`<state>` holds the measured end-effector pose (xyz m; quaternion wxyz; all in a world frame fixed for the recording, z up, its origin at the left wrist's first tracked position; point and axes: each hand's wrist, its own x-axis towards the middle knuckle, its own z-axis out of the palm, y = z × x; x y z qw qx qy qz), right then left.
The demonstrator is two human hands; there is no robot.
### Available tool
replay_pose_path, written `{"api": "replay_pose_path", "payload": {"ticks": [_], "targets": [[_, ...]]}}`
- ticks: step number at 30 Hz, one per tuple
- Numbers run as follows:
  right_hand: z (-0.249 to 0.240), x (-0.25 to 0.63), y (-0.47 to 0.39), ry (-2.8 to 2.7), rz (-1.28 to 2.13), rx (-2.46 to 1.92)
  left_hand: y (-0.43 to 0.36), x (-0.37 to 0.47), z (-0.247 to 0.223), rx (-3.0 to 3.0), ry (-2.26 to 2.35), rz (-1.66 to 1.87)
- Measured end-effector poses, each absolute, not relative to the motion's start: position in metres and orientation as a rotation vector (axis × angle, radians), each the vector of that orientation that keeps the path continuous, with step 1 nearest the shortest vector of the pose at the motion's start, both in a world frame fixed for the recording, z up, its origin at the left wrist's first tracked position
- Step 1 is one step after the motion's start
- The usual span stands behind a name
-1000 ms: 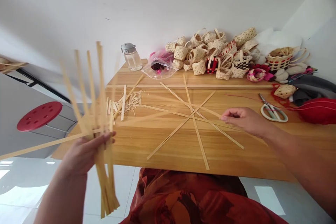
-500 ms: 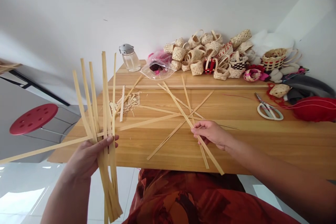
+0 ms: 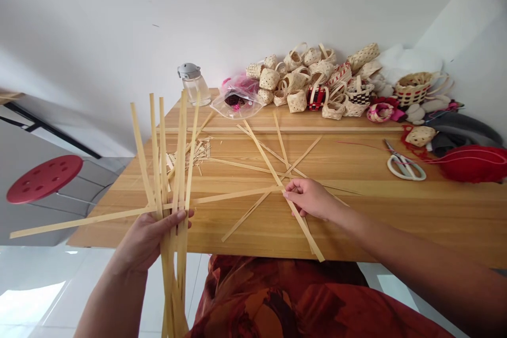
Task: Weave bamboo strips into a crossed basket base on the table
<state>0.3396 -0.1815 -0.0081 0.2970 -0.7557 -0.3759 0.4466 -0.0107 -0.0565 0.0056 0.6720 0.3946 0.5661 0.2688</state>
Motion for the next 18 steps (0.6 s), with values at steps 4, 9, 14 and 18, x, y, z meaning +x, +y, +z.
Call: {"api": "replay_pose_path", "payload": {"ticks": [4, 9, 14, 18], "targets": [[-0.015, 0.343, -0.18, -1.085, 1.129, -2.06, -0.06, 0.0, 0.007, 0.907, 1.264, 0.559], [-0.021, 0.343, -0.179, -1.137, 1.095, -2.121, -0.062, 0.002, 0.007, 0.935, 1.254, 0.535], [-0.018, 0.345, -0.18, -1.219, 1.058, -2.137, -0.065, 0.005, 0.006, 0.995, 1.219, 0.52], [-0.016, 0.347, -0.184, -1.287, 1.047, -2.092, -0.068, 0.01, 0.007, 1.019, 1.212, 0.482]]}}
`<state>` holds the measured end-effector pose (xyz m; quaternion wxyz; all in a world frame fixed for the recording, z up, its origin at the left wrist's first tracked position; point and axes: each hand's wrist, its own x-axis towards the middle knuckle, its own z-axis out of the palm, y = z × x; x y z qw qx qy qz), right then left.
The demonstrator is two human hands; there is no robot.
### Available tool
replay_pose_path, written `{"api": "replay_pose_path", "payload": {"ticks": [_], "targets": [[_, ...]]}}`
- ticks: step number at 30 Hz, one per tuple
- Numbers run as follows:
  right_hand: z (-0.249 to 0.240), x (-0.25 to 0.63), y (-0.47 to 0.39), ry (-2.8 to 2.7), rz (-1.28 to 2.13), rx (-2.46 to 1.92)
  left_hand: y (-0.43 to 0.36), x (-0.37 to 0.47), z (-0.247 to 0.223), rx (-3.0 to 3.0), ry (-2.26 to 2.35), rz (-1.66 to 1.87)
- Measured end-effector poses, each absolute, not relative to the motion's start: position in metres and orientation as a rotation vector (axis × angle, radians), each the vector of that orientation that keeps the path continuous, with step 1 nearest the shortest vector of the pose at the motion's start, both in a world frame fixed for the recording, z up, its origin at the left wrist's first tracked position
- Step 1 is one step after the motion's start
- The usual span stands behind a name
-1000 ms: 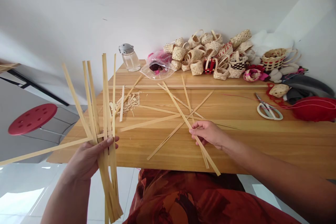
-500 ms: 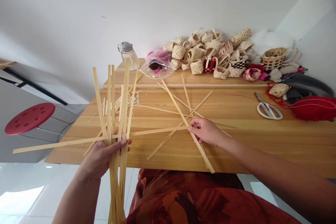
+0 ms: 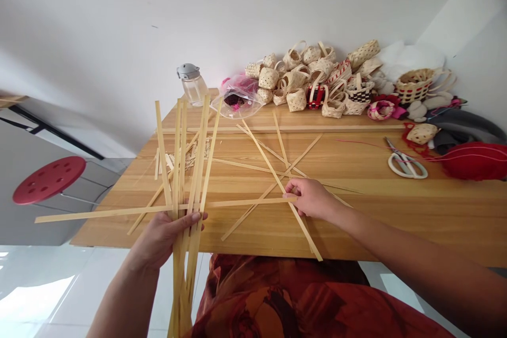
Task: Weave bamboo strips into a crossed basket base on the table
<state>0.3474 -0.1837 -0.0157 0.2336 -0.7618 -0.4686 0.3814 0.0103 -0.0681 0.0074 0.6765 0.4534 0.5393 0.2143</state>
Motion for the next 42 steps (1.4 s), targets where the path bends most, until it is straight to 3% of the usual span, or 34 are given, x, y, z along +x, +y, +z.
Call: {"api": "replay_pose_path", "payload": {"ticks": [16, 25, 42], "targets": [[-0.015, 0.345, -0.187, -1.307, 1.035, -2.118, -0.075, 0.018, 0.017, 1.007, 1.223, 0.473], [0.008, 0.362, -0.189, -1.463, 0.679, -2.108, -0.078, 0.017, 0.012, 1.042, 1.188, 0.466], [0.031, 0.317, -0.219, -1.719, 0.96, -1.734, -0.087, 0.041, 0.004, 1.181, 1.038, 0.347]]}}
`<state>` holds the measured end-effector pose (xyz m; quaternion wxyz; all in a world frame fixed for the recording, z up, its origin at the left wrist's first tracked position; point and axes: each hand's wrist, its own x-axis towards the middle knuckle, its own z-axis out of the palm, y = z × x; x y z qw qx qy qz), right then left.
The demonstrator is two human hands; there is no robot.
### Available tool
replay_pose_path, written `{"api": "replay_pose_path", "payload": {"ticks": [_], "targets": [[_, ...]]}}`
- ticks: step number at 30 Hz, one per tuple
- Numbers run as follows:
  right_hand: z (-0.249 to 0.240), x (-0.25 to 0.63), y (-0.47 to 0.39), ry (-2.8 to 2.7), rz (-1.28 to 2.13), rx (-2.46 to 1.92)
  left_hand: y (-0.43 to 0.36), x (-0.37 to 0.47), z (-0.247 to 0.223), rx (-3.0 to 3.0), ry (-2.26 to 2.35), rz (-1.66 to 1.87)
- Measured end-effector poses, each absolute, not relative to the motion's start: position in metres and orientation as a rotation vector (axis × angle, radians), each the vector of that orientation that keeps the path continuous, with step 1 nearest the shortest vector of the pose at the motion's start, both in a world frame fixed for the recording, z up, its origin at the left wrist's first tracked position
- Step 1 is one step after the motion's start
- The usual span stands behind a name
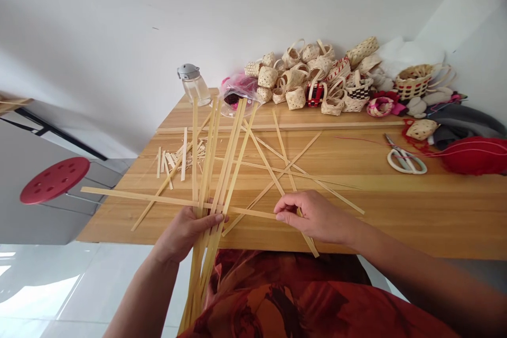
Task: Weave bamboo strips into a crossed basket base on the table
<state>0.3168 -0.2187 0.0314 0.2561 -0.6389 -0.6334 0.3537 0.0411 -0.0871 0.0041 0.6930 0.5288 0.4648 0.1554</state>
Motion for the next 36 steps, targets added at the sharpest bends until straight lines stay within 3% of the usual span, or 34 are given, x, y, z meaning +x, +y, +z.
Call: {"api": "replay_pose_path", "payload": {"ticks": [19, 24, 29, 36], "targets": [[0.025, 0.3, -0.22, -1.734, 1.022, -1.696, -0.095, 0.053, 0.002, 1.169, 0.883, 0.329], [0.03, 0.308, -0.214, -1.742, 0.759, -1.712, -0.095, 0.054, 0.0, 1.233, 0.872, 0.354], [0.034, 0.362, -0.217, -1.464, 0.502, -1.849, -0.074, 0.022, 0.005, 1.079, 1.061, 0.631], [0.017, 0.367, -0.225, -0.785, 0.917, -1.552, -0.055, -0.009, 0.03, 0.855, 1.038, 1.061]]}}
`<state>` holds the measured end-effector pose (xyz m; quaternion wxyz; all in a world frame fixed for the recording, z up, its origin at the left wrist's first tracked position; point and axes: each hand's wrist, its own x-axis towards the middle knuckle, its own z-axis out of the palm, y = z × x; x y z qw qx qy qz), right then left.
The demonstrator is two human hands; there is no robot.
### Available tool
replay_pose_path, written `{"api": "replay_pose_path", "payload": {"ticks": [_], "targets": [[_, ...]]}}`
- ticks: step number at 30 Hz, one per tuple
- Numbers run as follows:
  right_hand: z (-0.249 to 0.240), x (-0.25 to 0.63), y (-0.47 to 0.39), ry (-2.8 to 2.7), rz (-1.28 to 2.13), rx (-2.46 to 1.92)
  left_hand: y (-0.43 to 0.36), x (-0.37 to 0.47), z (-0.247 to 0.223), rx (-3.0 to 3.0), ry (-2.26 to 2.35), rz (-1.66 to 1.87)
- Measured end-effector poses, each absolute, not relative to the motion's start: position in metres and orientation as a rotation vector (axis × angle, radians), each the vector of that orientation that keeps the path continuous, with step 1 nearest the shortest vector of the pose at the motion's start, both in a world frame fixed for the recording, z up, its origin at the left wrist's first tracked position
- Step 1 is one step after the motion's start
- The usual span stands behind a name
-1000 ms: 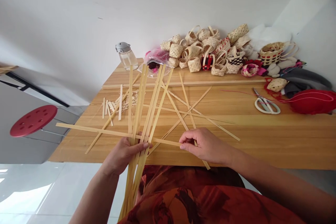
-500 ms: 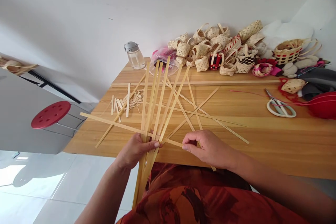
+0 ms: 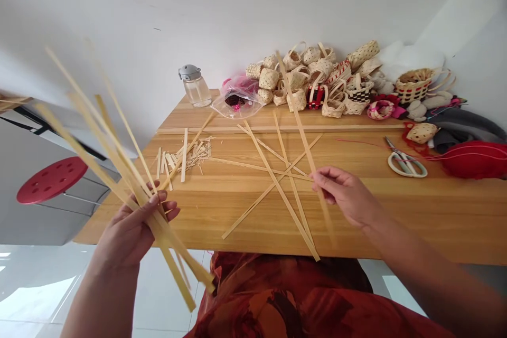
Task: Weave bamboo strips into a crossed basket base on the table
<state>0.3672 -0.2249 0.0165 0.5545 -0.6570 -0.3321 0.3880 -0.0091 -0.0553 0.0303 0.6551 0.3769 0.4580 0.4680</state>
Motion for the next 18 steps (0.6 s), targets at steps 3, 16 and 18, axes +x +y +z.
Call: {"api": "replay_pose_path", "payload": {"ticks": [3, 16, 18], "targets": [[0.008, 0.342, -0.217, -0.687, 1.128, -1.461, -0.06, 0.0, 0.032, 0.9, 0.935, 1.003], [-0.008, 0.263, -0.17, -0.623, 1.41, -1.338, -0.097, 0.034, 0.003, 1.358, 0.959, 0.344], [-0.008, 0.253, -0.165, -0.625, 1.409, -1.306, -0.106, 0.04, 0.001, 1.328, 0.928, 0.294]]}}
